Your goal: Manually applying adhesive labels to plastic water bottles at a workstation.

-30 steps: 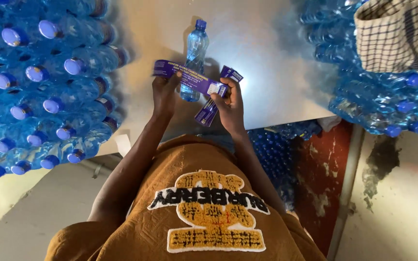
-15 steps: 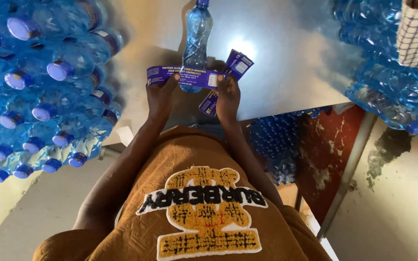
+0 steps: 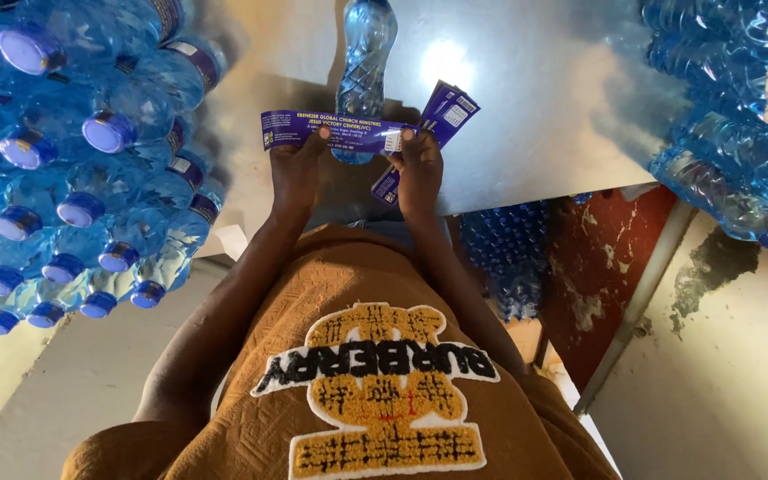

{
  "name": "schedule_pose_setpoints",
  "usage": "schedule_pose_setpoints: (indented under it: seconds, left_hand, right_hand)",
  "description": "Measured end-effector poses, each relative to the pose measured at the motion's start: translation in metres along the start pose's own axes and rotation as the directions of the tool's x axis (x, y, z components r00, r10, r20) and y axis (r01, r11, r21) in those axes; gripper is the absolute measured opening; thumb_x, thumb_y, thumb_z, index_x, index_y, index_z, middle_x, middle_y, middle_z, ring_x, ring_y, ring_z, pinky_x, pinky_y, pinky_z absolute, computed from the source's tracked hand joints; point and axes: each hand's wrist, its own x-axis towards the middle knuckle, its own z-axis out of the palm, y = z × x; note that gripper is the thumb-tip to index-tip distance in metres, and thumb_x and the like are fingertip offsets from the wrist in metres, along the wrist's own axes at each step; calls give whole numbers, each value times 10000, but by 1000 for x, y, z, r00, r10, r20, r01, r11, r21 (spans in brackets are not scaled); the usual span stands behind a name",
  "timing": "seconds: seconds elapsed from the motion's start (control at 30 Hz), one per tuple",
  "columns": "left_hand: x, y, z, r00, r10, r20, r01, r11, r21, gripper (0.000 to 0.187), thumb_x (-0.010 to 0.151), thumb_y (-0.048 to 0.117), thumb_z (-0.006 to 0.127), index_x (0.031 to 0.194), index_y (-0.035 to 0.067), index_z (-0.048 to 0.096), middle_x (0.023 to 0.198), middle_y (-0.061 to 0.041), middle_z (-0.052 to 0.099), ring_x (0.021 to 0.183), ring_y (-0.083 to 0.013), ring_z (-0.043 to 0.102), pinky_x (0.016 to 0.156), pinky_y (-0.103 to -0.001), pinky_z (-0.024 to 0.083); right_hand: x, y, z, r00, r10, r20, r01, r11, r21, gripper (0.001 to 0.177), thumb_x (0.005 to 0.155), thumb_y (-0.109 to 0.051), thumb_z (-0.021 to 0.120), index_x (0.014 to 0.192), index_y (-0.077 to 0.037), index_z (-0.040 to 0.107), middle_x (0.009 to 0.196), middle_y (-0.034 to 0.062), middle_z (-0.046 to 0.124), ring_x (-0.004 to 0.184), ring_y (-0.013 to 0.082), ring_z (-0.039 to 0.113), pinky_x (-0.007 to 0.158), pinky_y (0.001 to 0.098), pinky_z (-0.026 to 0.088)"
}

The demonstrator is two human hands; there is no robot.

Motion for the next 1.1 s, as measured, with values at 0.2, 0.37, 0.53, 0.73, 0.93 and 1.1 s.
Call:
schedule_pose_setpoints:
  seconds: [0.2, 0.37, 0.53, 0.73, 0.93, 1.1]
  left_hand:
    - [7, -9, -4, 1000, 3, 12, -3, 1000, -14, 305, 1081, 123, 825, 1371, 104, 733, 1220, -90, 769, 1128, -230, 728, 1115, -527, 528]
    - [7, -6, -3, 1000, -18, 10, 18, 1000, -5, 259, 1088, 122, 807, 1334, 113, 725, 1191, -89, 765, 1079, -238, 733, 1084, -512, 548]
    - [9, -7, -2, 1000, -18, -3, 18, 999, -44, 213, 1081, 111, 807, 1280, 131, 733, 1149, -77, 761, 1031, -216, 732, 1052, -481, 566]
    - [19, -13, 4, 999, 4, -51, -6, 999, -49, 109, 1117, 83, 707, 1225, 91, 725, 1068, -43, 729, 1003, -135, 691, 996, -434, 555]
    - [27, -22, 10, 994, 62, -95, -65, 997, -37, 238, 1161, 134, 674, 1398, 110, 677, 1153, -73, 730, 1072, -198, 730, 1005, -465, 585]
    - [50, -63, 7, 978, 2, -210, -34, 989, -146, 288, 1189, 120, 578, 1461, 35, 618, 1212, -141, 720, 1108, -237, 718, 1047, -503, 545]
  right_hand:
    - [7, 14, -4, 1000, -25, 19, 24, 999, 31, 304, 1128, -384, 694, 1094, -103, 583, 1034, 69, 623, 1046, 199, 712, 1010, 455, 665]
    - [12, 25, -6, 999, -32, 19, 31, 998, 48, 295, 1129, -360, 698, 1090, -86, 596, 1021, 80, 632, 1030, 214, 721, 1003, 480, 672]
    - [17, 33, -8, 999, -38, 16, 37, 999, 39, 287, 1125, -345, 711, 1104, -72, 624, 1027, 98, 642, 1021, 222, 736, 965, 476, 690]
    - [18, 27, 13, 998, -55, 28, 56, 998, -17, 271, 1136, -307, 681, 1100, -45, 626, 1033, 132, 642, 998, 233, 720, 953, 457, 677]
    - [24, 22, 41, 981, -179, 79, 190, 967, -167, 229, 1153, -326, 649, 1072, -113, 678, 927, 11, 582, 906, 105, 621, 774, 351, 575]
    - [20, 26, 52, 959, -246, 144, 273, 937, -217, 313, 1201, -429, 548, 1140, -133, 631, 927, 35, 530, 893, 137, 548, 785, 402, 457]
